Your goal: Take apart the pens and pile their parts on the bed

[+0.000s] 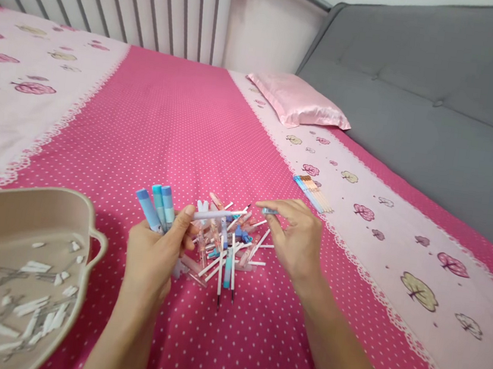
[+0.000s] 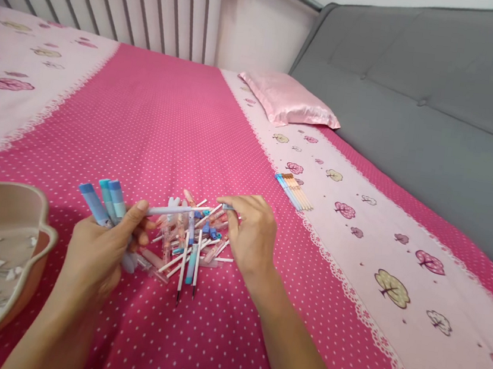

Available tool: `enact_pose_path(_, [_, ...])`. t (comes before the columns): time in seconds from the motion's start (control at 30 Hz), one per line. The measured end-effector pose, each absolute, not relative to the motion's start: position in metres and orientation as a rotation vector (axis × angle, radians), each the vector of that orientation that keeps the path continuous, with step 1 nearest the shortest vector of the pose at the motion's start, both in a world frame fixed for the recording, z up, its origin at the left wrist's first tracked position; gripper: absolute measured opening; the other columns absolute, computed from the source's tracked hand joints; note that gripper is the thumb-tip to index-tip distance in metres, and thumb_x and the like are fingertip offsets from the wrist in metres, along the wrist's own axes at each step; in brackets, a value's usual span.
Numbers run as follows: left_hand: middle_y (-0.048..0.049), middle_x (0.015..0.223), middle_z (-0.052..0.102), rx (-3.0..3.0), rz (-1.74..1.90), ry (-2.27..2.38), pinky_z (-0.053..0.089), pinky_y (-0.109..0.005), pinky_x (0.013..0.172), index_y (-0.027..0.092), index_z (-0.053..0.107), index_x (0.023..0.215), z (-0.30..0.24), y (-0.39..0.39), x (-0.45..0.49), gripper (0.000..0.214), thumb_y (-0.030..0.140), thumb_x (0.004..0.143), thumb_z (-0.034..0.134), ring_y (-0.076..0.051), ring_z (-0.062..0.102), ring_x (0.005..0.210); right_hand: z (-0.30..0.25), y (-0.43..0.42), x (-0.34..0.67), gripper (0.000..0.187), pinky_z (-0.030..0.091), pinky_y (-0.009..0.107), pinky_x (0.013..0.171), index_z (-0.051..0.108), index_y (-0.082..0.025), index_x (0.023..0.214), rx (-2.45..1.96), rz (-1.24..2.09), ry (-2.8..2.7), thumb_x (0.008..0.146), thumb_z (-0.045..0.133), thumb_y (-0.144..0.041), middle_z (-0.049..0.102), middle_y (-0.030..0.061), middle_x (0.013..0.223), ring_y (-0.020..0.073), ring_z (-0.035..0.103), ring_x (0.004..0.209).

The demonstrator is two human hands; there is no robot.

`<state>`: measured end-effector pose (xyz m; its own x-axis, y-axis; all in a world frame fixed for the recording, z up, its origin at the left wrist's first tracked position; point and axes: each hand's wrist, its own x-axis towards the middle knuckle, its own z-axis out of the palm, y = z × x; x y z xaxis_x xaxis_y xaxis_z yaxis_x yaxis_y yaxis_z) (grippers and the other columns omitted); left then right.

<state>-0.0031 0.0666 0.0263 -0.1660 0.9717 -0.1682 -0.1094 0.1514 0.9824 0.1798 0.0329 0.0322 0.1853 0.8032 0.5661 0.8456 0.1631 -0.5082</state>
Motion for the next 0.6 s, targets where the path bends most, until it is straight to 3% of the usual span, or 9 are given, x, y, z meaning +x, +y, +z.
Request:
enact_pose_path(0.1, [0.0015, 0.040, 0.052, 0.906, 1.300, 1.358, 0.036, -0.017, 0.032, 0.012, 0.059, 0.055, 0.027, 0.067, -0.003, 0.030, 0.039, 0.061, 0.071, -0.007, 0.044, 0.034, 0.034, 0.033, 0.182, 0.021, 0.043, 0.033, 0.076, 0.067, -0.021, 0.091, -1.662, -0.035, -1.546, 0.080, 0.050, -0.015, 0.068, 0.0037, 0.088, 0.0199, 0.058, 0.083])
enact_pose_path(0.23, [0.0007, 0.043, 0.055, 0.948, 1.221, 1.318, 0.037, -0.017, 0.031, 0.012, 0.060, 0.057, 0.026, 0.065, -0.003, 0.030, 0.039, 0.061, 0.071, -0.007, 0.045, 0.034, 0.033, 0.034, 0.174, 0.024, 0.043, 0.028, 0.067, 0.064, -0.022, 0.102, -1.637, 0.296, -1.616, 0.081, 0.054, -0.027, 0.066, 0.0041, 0.091, 0.0172, 0.059, 0.077])
enact_pose_path(0.3, [0.0001, 0.044, 0.056, 0.969, 1.178, 1.301, 0.037, -0.018, 0.032, 0.012, 0.061, 0.058, 0.026, 0.064, -0.003, 0.031, 0.040, 0.061, 0.071, -0.008, 0.044, 0.034, 0.031, 0.035, 0.171, 0.021, 0.042, 0.027, 0.067, 0.066, -0.023, 0.097, -1.629, 0.375, -1.694, 0.081, 0.056, -0.029, 0.067, 0.0036, 0.085, 0.0162, 0.059, 0.074])
enact_pose_path(0.43, [0.0022, 0.043, 0.053, 0.937, 1.283, 1.328, 0.035, -0.018, 0.032, 0.012, 0.062, 0.062, 0.026, 0.065, -0.005, 0.028, 0.038, 0.060, 0.071, -0.008, 0.044, 0.034, 0.027, 0.040, 0.180, 0.016, 0.040, 0.026, 0.066, 0.070, -0.022, 0.086, -1.670, 0.318, -1.721, 0.081, 0.055, -0.028, 0.068, 0.0033, 0.081, 0.0158, 0.059, 0.073])
enact_pose_path(0.6, [0.0002, 0.060, 0.062, 0.848, 1.546, 1.380, 0.033, -0.015, 0.033, 0.013, 0.067, 0.083, 0.020, 0.072, -0.009, 0.032, 0.031, 0.057, 0.073, -0.005, 0.044, 0.039, 0.021, 0.043, 0.198, 0.017, 0.039, 0.027, 0.063, 0.070, -0.023, 0.085, -1.913, 0.247, -1.618, 0.079, 0.055, -0.027, 0.070, 0.0022, 0.080, 0.0176, 0.061, 0.072])
